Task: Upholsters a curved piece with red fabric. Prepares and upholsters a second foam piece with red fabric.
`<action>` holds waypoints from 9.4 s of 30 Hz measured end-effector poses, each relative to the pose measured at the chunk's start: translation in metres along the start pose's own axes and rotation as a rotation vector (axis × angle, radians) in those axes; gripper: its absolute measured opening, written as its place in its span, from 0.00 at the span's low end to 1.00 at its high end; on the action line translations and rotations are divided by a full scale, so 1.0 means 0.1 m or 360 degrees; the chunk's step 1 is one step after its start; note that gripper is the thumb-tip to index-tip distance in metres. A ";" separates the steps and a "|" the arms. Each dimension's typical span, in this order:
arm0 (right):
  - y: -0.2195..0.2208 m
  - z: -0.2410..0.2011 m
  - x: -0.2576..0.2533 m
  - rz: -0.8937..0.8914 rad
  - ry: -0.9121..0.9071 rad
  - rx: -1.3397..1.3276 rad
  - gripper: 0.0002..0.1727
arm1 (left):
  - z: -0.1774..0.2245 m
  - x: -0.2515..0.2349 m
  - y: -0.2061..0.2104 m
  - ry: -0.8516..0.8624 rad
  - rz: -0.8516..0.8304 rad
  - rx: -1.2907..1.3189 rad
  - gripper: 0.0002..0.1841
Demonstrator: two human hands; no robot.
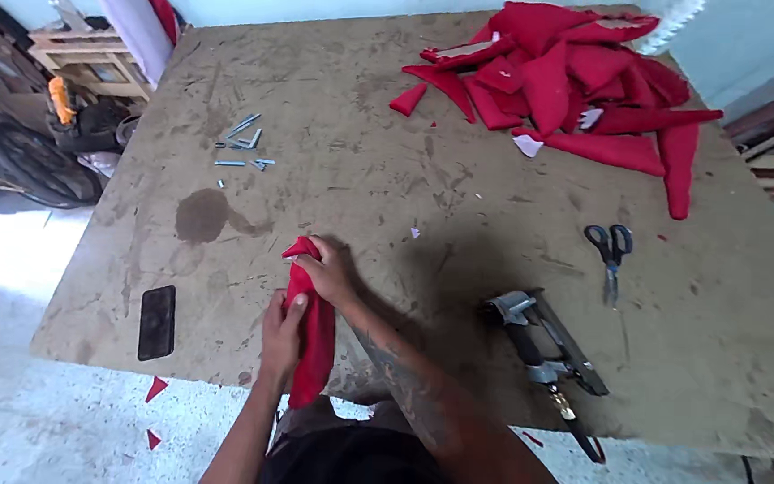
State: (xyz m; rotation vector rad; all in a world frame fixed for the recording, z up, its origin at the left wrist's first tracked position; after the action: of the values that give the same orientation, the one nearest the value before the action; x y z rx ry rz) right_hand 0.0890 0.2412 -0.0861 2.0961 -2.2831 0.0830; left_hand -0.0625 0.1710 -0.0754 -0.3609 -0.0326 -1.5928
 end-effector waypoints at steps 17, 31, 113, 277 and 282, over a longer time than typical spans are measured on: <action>0.06 -0.02 0.66 0.0252 -0.0428 0.0202 0.47 | -0.35 -0.32 0.41 0.0167 -0.0097 0.0519 0.26; -0.37 0.76 1.26 0.0464 0.0324 -0.1015 0.51 | -0.25 -0.17 0.97 0.0374 -0.0105 0.0007 0.27; -0.44 0.24 0.08 0.0349 -0.0120 0.0033 0.37 | -0.41 -0.39 0.39 0.0031 0.0037 0.0355 0.23; -3.16 -0.07 1.77 0.0921 0.0164 0.0860 0.39 | -0.52 -0.11 2.53 0.0073 -0.0513 -0.1402 0.34; -3.59 0.67 1.64 0.0642 0.0599 0.1556 0.50 | -0.45 -0.03 2.61 0.0217 -0.0404 -0.1647 0.34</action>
State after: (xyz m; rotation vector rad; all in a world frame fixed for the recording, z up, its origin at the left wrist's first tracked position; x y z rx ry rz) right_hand 0.4334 0.0436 -0.1377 1.5409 -2.6024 1.7259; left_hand 0.1830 0.1472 -0.1711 -1.0706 0.9083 -1.7790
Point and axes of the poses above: each hand's wrist, its own x-axis away from the middle knuckle, its own y-axis out of the palm, z = x × y, the point moved 10 cm from there along -x, towards the middle knuckle, and after that the axes turned 3 degrees about -y, right-handed, at the moved point
